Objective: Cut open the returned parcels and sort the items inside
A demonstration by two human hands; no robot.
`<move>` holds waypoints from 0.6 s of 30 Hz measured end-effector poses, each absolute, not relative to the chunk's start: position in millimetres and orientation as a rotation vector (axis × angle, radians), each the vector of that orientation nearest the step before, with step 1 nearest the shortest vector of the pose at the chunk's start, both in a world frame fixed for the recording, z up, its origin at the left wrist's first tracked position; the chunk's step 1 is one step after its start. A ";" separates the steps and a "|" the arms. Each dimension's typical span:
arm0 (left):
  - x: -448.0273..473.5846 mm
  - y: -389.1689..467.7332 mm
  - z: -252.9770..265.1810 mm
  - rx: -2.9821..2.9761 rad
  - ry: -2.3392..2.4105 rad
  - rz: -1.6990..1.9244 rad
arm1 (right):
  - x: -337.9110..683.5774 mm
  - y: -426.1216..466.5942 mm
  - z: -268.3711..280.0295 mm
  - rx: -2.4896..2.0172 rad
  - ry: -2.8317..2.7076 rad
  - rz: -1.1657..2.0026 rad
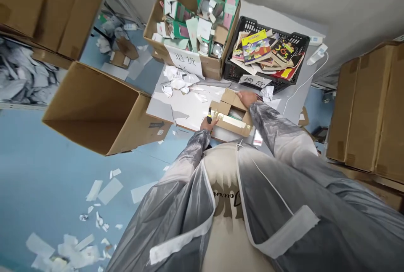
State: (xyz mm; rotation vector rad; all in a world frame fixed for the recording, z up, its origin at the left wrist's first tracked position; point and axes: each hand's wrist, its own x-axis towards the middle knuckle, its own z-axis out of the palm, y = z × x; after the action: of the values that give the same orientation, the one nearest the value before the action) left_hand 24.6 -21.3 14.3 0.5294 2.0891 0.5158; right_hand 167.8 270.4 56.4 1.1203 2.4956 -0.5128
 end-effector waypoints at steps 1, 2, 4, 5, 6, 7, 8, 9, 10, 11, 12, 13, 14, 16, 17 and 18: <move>26.9 -22.4 9.3 0.448 2.073 0.532 | 173.4 255.8 53.6 1.136 2.583 -0.477; 29.1 -23.8 4.8 0.374 2.059 0.557 | 181.3 239.5 50.8 1.101 2.688 -0.460; 32.1 -27.0 -0.3 0.283 2.048 0.596 | 202.9 205.9 46.0 0.856 2.878 -0.509; 32.2 -28.5 -0.3 0.267 2.052 0.594 | 215.5 190.1 44.2 0.700 2.917 -0.561; 31.4 -29.3 1.4 0.273 2.062 0.576 | 228.0 175.6 42.7 0.587 2.912 -0.610; 29.6 -29.0 4.9 0.295 2.079 0.555 | 239.7 162.5 41.4 0.537 2.882 -0.647; 27.0 -27.2 9.6 0.334 2.105 0.539 | 249.4 150.8 40.5 0.549 2.848 -0.668; 23.7 -23.5 15.2 0.397 2.141 0.534 | 256.4 140.6 39.8 0.594 2.816 -0.678; 19.9 -17.6 21.0 0.485 2.184 0.535 | 260.4 132.0 39.4 0.644 2.790 -0.684; 15.7 -9.3 26.5 0.588 2.226 0.540 | 261.2 125.0 39.2 0.684 2.772 -0.688; 11.3 1.2 31.1 0.693 2.258 0.545 | 258.8 119.7 39.3 0.711 2.764 -0.685; 6.6 13.6 34.4 0.786 2.275 0.545 | 253.6 115.8 39.5 0.735 2.763 -0.667; 1.9 27.3 36.2 0.857 2.275 0.542 | 246.2 113.3 39.6 0.764 2.761 -0.634; -7.8 55.1 34.7 0.954 2.225 0.534 | 227.6 109.8 39.6 0.852 2.737 -0.556; -12.8 67.7 31.6 0.988 2.182 0.534 | 217.6 107.7 39.3 0.907 2.713 -0.538; -17.9 78.5 27.1 1.014 2.135 0.539 | 207.9 104.5 38.8 0.963 2.685 -0.552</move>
State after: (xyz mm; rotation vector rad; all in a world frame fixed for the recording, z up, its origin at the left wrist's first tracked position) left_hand -17.9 78.5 27.1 1.0136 2.1348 0.5387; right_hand 207.9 104.5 38.8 0.9632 2.6853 -0.5522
